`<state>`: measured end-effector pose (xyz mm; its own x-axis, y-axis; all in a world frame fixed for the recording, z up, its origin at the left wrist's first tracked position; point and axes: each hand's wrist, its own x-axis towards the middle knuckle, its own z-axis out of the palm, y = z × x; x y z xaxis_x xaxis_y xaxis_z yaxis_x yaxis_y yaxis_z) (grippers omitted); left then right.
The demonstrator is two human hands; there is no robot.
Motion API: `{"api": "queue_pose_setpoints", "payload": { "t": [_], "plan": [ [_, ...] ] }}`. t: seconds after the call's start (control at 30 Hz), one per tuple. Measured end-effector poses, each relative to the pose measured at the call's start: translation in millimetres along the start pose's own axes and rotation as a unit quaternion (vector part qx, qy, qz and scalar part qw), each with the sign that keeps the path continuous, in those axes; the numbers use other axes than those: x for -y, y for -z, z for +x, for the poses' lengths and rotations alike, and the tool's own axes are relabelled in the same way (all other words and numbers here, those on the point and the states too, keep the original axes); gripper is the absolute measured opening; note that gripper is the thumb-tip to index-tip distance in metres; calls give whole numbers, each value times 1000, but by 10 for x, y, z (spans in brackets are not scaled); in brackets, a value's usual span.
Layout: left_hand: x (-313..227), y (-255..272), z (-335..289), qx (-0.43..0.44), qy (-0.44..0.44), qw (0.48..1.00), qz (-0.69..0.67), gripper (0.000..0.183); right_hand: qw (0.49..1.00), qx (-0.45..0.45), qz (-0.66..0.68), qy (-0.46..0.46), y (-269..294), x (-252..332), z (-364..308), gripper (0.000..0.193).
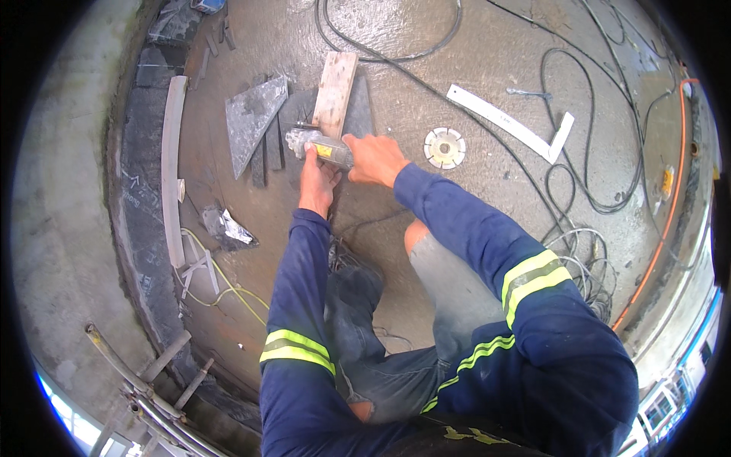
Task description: The person measures a metal bar with a ruler, then uses an angle grinder to cut the metal bar while kneeling on the floor. The person handles the metal bar and the angle grinder throughout the process.
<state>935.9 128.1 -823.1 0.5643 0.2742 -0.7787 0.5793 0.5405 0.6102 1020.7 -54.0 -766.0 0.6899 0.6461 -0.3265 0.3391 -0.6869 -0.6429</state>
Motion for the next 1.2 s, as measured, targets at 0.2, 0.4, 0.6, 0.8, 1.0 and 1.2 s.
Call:
{"api": "queue_pose_setpoints", "payload": {
  "t": [0.2, 0.4, 0.6, 0.8, 1.0, 1.2],
  "plan": [
    [-4, 37, -1, 2, -6, 1000, 1, 75, 1000, 7, 8, -5, 43, 34, -38, 69],
    [-5, -2, 11, 2, 11, 1000, 10, 76, 1000, -4, 3, 0, -25, -68, -22, 69],
    [-15, 15, 40, -12, 15, 1000, 11, 75, 1000, 5, 6, -2, -6, -38, 11, 69],
    [15, -13, -20, 1, 12, 1000, 8, 74, 1000, -7, 7, -1, -15, -74, -57, 64],
    [23, 66, 62, -5, 16, 1000, 15, 75, 1000, -20, 16, 4, 6, -29, -36, 51],
    [-22, -14, 0, -17, 22, 1000, 7, 76, 1000, -13, 21, 4, 17, -50, -48, 58]
  ]
}}
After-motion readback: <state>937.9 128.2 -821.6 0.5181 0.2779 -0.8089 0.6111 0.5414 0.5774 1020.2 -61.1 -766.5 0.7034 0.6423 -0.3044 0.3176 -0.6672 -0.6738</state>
